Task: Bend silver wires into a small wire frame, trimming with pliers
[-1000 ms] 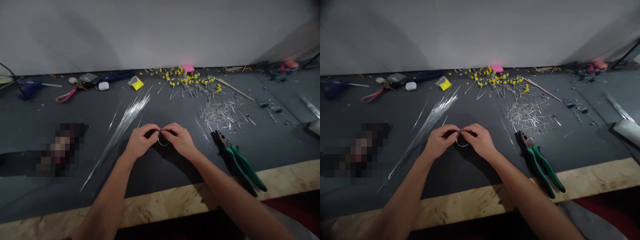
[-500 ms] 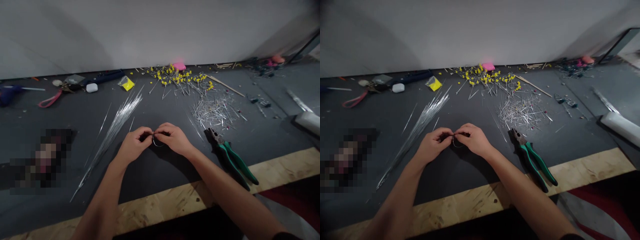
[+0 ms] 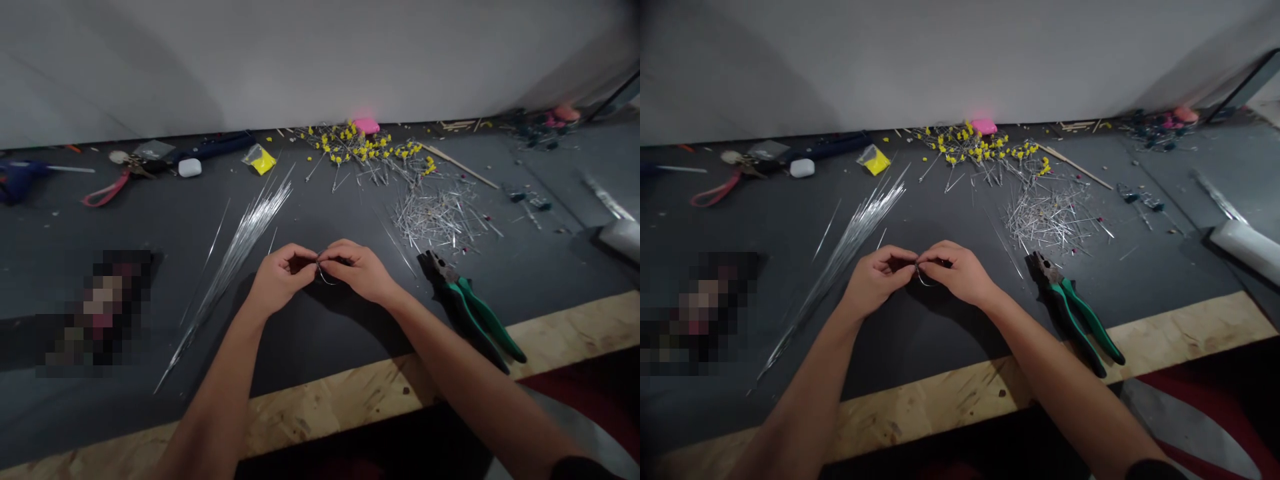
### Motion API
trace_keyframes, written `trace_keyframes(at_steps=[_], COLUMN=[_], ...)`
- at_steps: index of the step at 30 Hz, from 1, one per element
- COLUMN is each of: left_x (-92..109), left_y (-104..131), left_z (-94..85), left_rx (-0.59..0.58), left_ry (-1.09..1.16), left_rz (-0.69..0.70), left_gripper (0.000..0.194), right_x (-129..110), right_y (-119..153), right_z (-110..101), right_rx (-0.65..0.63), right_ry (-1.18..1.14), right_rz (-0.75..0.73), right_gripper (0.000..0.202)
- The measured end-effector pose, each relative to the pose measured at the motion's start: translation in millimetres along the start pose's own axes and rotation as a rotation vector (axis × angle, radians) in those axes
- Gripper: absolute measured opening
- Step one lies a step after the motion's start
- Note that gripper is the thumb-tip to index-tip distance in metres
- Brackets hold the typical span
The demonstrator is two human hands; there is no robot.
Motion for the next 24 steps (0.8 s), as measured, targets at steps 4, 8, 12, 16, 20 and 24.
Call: trace_keyframes(at_steps=[4,8,12,16,20,24], left_x=[1.7,1.4,1.3,2.5,4.6,4.7], left_y=[0.6,0.6,0.6,0.3,-0.2,0.0], left_z=[-1.3,-1.8,-1.2,0.2,1.8,2.2], left_rx=[0.002,0.007,0.009,0.010,0.003,0.004], left_ry=[-0.003,0.029,0.063,0.126,0.180,0.195], left_rz=[-0.005,-0.050,-0.049,-0.012,0.028,0.030], left_gripper=[0.021,0.020,0.020,0.019,0.017,0.017], right_x=[0.1,0.8,0.3,0.1,1.8,0.1], right_y=[0.2,0.4,0.9,1.2,2.0,3.0], right_z=[1.1,0.6,0.5,0.8,1.1,0.7], right_rx=[-0.025,-0.013,-0.009,0.009,0.045,0.072], right_ry=[0.012,0.005,-0.005,-0.006,0.001,0.013], right_rz=[-0.015,-0.023,-0.033,-0.029,-0.008,-0.022], right_gripper=[0.010,0.010,0.009,0.009,0.009,0.008])
Point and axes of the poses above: each hand's wrist, its own y-axis away from the middle knuckle, its own z-axis out of the palm, x = y × z, the point moved 8 cm from there along -y, towards the middle knuckle
